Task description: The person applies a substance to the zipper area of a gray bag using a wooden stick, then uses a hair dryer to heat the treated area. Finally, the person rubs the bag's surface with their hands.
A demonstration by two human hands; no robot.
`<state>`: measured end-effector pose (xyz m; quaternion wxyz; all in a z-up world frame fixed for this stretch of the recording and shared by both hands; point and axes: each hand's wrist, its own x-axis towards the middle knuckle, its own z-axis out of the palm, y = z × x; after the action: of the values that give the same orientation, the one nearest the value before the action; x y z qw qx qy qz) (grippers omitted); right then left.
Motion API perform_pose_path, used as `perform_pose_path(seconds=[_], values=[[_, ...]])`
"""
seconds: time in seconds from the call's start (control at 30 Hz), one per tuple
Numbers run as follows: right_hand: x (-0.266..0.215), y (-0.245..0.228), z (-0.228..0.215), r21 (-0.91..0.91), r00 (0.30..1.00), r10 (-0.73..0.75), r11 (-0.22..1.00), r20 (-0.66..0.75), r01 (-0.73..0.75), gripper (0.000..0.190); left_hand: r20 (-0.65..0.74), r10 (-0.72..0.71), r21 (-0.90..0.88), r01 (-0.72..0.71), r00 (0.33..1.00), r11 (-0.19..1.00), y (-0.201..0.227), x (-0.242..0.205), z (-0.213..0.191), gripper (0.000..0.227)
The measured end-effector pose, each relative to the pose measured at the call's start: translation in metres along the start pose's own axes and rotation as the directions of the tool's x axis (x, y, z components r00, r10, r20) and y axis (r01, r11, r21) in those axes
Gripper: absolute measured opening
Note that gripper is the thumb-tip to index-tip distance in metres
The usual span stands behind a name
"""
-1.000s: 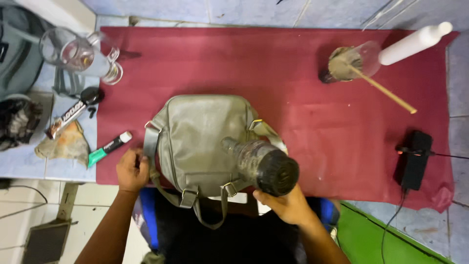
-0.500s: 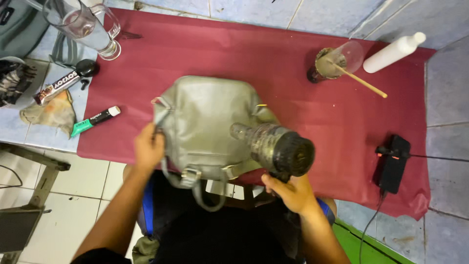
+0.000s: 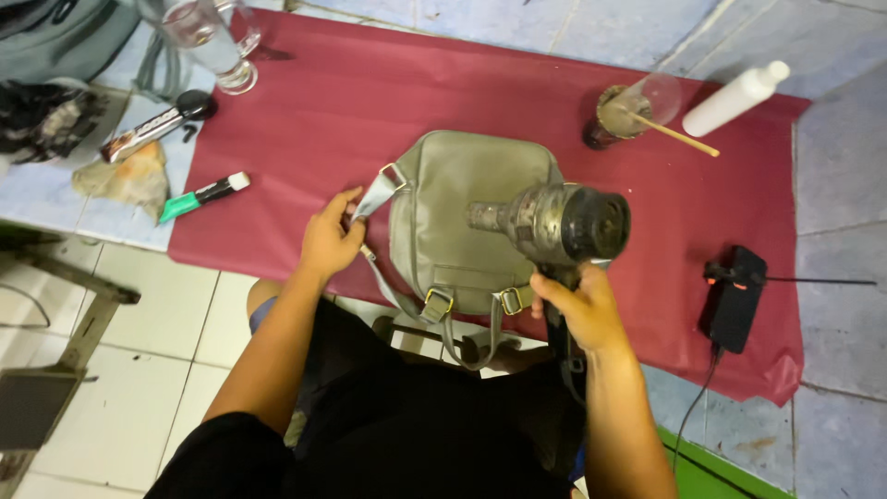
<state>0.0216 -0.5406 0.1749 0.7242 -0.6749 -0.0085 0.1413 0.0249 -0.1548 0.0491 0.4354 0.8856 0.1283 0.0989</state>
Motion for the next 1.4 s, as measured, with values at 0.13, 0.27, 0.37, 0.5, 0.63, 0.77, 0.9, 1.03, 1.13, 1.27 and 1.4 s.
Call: perform_pose_path(seconds=[0.13,0.27,0.37,0.5,0.63,0.77,0.9,1.03,1.13,1.27,1.4], values=[[0.021,-0.021,0.035,-0.027,0.997,0.017,1.0,0.069,-0.016,0.021,-0.106,0.076,0.0,-0.076,0.991,0.997,-0.02,-0.004,0.011,0.038],[0.048,-0.035,0.056,-0.117,0.995,0.024,0.993,0.098,-0.012,0.021,-0.126,0.215,-0.099,-0.228,0.968,0.969,-0.023,-0.002,0.009,0.015],[0.062,-0.046,0.066,-0.184,0.992,0.017,0.983,0.125,0.006,0.022,-0.126,0.235,-0.157,-0.254,0.964,0.954,-0.028,-0.001,0.008,0.007],[0.059,-0.064,0.078,-0.213,0.986,0.074,0.976,0.15,-0.041,0.024,-0.121,0.23,-0.207,-0.251,0.966,0.946,-0.03,0.003,0.008,0.006],[0.065,-0.052,0.082,-0.218,0.988,0.067,0.975,0.142,-0.035,0.021,-0.119,0.228,-0.231,-0.251,0.966,0.94,-0.031,0.004,0.007,0.006],[0.07,-0.043,0.079,-0.219,0.993,0.059,0.975,0.102,-0.035,0.022,-0.127,0.25,-0.236,-0.274,0.96,0.932,-0.025,0.002,0.005,0.01],[0.063,-0.052,0.082,-0.193,0.989,0.099,0.978,0.109,-0.076,0.024,-0.125,0.251,-0.227,-0.274,0.96,0.935,-0.027,0.003,0.006,0.011],[0.074,-0.047,0.086,-0.216,0.992,0.04,0.976,0.119,-0.013,0.022,-0.115,0.268,-0.225,-0.288,0.956,0.931,-0.024,0.002,0.005,0.013],[0.075,-0.05,0.088,-0.21,0.988,0.056,0.977,0.142,-0.025,0.024,-0.126,0.268,-0.223,-0.29,0.955,0.931,-0.021,0.002,0.002,0.014],[0.082,-0.039,0.093,-0.175,0.986,0.065,0.984,0.154,-0.037,0.026,-0.123,0.267,-0.215,-0.289,0.956,0.933,-0.022,0.002,0.003,0.014],[0.088,-0.04,0.094,-0.22,0.98,0.04,0.975,0.195,0.004,0.025,-0.114,0.281,-0.215,-0.299,0.953,0.93,-0.023,0.004,0.005,0.013]])
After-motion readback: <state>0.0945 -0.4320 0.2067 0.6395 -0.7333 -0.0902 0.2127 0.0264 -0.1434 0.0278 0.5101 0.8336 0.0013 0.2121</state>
